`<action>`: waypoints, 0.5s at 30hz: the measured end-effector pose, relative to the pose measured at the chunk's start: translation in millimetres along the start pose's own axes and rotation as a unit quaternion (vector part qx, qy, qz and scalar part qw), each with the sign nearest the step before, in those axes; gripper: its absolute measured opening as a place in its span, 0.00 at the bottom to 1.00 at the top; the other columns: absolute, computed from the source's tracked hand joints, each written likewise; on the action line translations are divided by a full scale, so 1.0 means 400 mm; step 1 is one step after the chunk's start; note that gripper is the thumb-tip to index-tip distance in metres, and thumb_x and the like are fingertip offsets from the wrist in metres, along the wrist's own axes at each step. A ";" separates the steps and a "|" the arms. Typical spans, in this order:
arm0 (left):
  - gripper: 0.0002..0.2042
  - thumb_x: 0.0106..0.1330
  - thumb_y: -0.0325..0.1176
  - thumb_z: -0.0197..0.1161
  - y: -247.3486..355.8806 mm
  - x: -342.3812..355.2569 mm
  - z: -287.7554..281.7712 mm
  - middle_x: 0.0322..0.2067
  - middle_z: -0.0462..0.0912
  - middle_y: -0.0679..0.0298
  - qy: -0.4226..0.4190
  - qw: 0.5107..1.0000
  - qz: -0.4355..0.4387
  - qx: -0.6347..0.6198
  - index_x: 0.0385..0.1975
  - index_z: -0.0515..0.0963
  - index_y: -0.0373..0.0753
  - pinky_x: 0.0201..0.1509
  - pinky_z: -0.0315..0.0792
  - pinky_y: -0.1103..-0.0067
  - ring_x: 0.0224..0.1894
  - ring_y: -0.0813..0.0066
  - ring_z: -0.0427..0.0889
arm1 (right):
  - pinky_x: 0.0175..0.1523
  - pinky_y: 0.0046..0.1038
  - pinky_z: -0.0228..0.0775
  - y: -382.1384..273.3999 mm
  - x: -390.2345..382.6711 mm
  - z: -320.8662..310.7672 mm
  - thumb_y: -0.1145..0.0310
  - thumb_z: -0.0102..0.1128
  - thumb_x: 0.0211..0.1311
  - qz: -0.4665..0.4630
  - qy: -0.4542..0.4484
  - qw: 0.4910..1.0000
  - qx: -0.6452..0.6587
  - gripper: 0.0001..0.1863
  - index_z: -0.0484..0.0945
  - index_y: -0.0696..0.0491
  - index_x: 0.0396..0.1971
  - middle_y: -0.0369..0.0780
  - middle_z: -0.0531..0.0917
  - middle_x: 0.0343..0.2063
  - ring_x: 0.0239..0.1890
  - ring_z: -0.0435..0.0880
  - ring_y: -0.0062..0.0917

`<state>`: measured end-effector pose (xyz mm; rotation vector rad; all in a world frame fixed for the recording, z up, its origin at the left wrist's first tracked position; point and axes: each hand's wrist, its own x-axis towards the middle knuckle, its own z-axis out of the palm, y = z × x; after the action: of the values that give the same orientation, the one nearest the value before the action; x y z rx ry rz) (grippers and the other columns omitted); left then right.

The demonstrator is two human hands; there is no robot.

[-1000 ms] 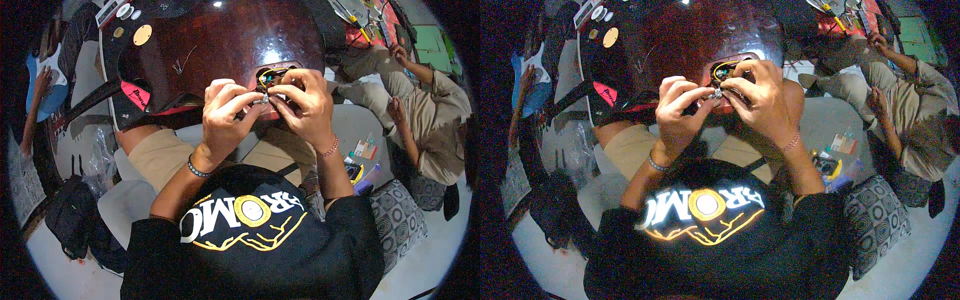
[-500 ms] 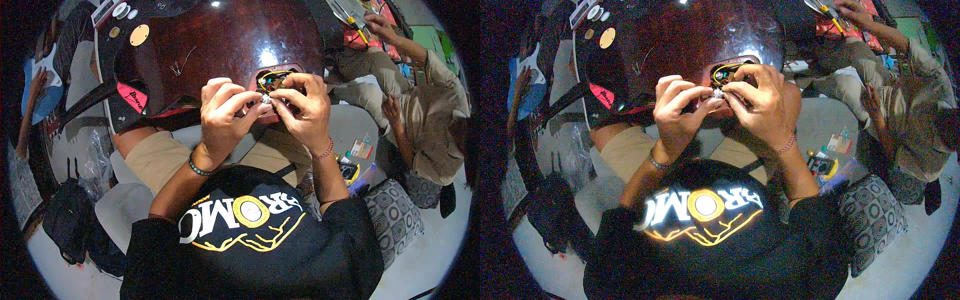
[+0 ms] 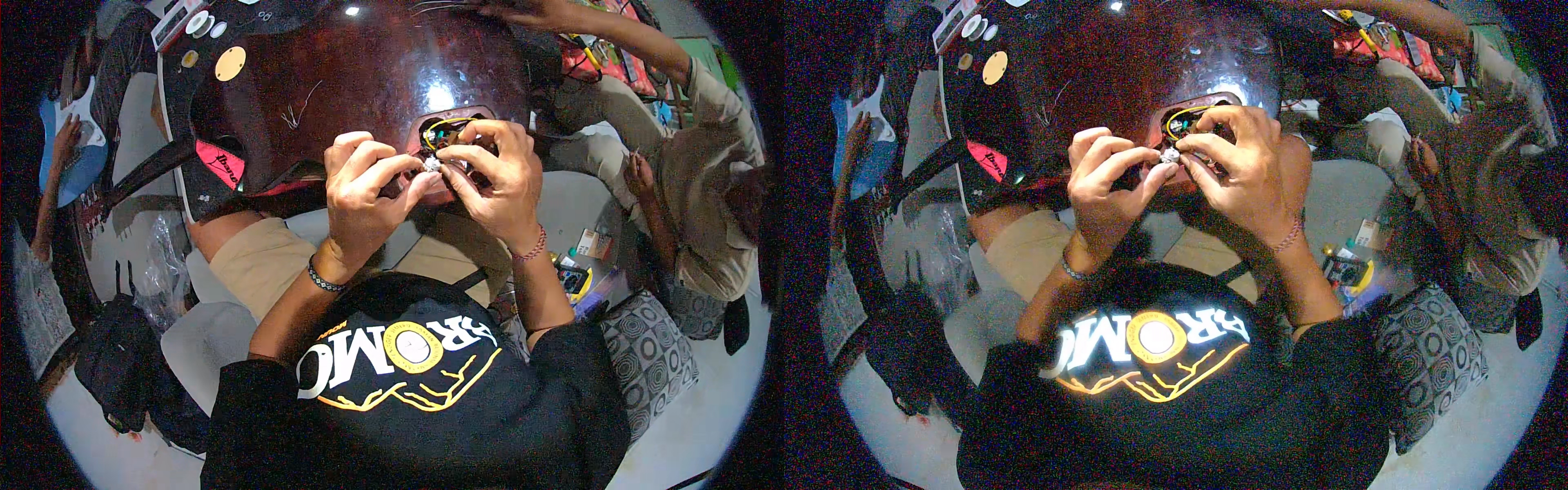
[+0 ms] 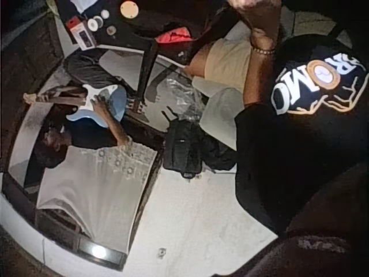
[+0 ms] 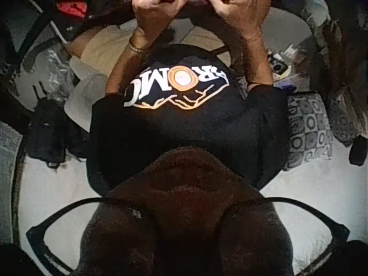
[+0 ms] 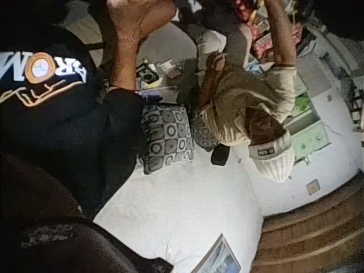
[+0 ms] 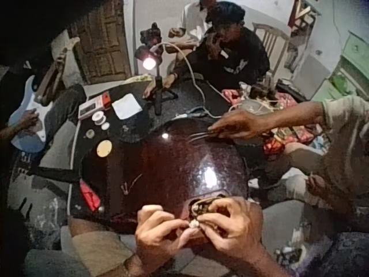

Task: Soldering electronics components inside the body of an electric guitar.

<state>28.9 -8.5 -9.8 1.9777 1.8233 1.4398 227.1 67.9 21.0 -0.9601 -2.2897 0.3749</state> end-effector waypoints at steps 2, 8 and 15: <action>0.13 0.49 0.33 0.87 0.000 -0.001 -0.004 0.34 0.85 0.64 -0.007 1.000 0.002 0.002 0.33 0.91 0.43 0.54 0.76 0.65 0.47 0.59 0.81 | 0.56 0.37 0.72 0.006 -0.003 0.000 0.67 0.83 0.50 -0.009 -0.005 1.000 0.009 0.13 0.94 0.41 0.38 0.32 0.85 0.45 0.50 0.83 0.32; 0.13 0.51 0.33 0.82 0.008 0.009 -0.030 0.38 0.81 0.65 -0.048 0.998 -0.003 0.042 0.36 0.90 0.45 0.59 0.69 0.62 0.52 0.57 0.78 | 0.56 0.37 0.72 0.008 0.000 -0.016 0.67 0.83 0.51 -0.053 -0.021 0.998 0.007 0.14 0.95 0.40 0.39 0.32 0.85 0.47 0.50 0.83 0.32; 0.12 0.52 0.30 0.80 0.014 0.025 -0.050 0.38 0.80 0.65 -0.087 0.993 0.025 0.074 0.38 0.91 0.45 0.54 0.70 0.65 0.49 0.59 0.78 | 0.60 0.38 0.69 0.021 -0.013 -0.012 0.68 0.80 0.53 -0.031 -0.022 0.998 0.043 0.15 0.94 0.39 0.42 0.34 0.84 0.49 0.52 0.81 0.33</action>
<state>18.3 -12.1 10.3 2.1566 1.8651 1.1325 237.5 70.3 18.4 -0.8440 -2.3161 0.4693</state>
